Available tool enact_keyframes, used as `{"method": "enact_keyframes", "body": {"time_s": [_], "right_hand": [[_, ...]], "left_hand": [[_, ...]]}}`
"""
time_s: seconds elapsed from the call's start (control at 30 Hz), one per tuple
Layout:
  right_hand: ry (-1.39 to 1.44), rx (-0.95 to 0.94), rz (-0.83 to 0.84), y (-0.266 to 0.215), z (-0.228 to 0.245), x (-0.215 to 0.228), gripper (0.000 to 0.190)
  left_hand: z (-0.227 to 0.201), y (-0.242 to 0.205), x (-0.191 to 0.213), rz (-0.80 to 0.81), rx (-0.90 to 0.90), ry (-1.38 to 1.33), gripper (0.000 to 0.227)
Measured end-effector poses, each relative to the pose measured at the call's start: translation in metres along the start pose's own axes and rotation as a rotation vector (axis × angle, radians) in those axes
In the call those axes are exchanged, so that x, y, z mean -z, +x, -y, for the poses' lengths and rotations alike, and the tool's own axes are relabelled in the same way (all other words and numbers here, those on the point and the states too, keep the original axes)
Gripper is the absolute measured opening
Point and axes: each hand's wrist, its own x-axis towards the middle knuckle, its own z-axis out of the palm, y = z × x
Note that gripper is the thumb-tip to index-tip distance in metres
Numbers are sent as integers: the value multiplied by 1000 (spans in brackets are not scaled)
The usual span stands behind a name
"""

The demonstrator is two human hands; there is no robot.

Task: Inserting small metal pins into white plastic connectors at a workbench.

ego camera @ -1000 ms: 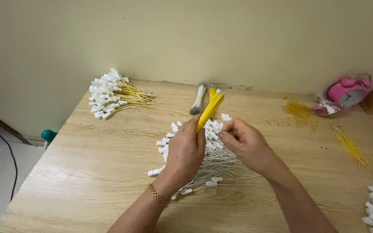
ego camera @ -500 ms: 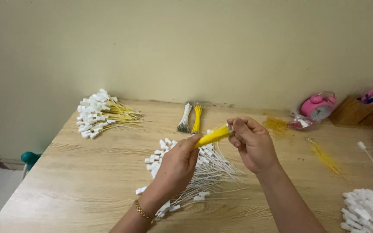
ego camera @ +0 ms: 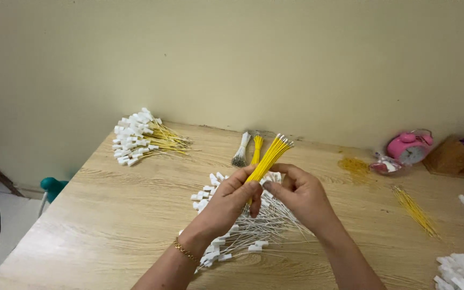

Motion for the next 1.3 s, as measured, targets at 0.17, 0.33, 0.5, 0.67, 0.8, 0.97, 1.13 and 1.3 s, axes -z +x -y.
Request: {"method": "enact_keyframes", "body": {"time_s": [0.17, 0.33, 0.5, 0.67, 0.8, 0.97, 1.13, 1.3], "right_hand": [[-739, 568, -192, 1, -8, -8, 7], [-483, 752, -305, 4, -28, -19, 7], [-29, 624, -39, -10, -23, -31, 10], [165, 421, -9, -7, -38, 2, 6], [-85, 291, -202, 2, 10, 35, 11], [-115, 174, -189, 21, 17, 53, 12], [304, -170, 77, 28, -20, 41, 13], [96, 183, 34, 9, -22, -2, 23]], "left_hand": [[1, 0, -6, 0, -120, -21, 46], [1, 1, -12, -170, 26, 151, 47], [-4, -5, -19, -286, 1, 333, 47], [-28, -16, -30, -279, -28, 625, 45], [-26, -12, -25, -155, -40, 851, 41], [-34, -12, -20, 96, -48, 796, 38], [-14, -6, -3, 165, -93, 190, 47], [-7, 1, 5, 119, -109, 86, 51]]}}
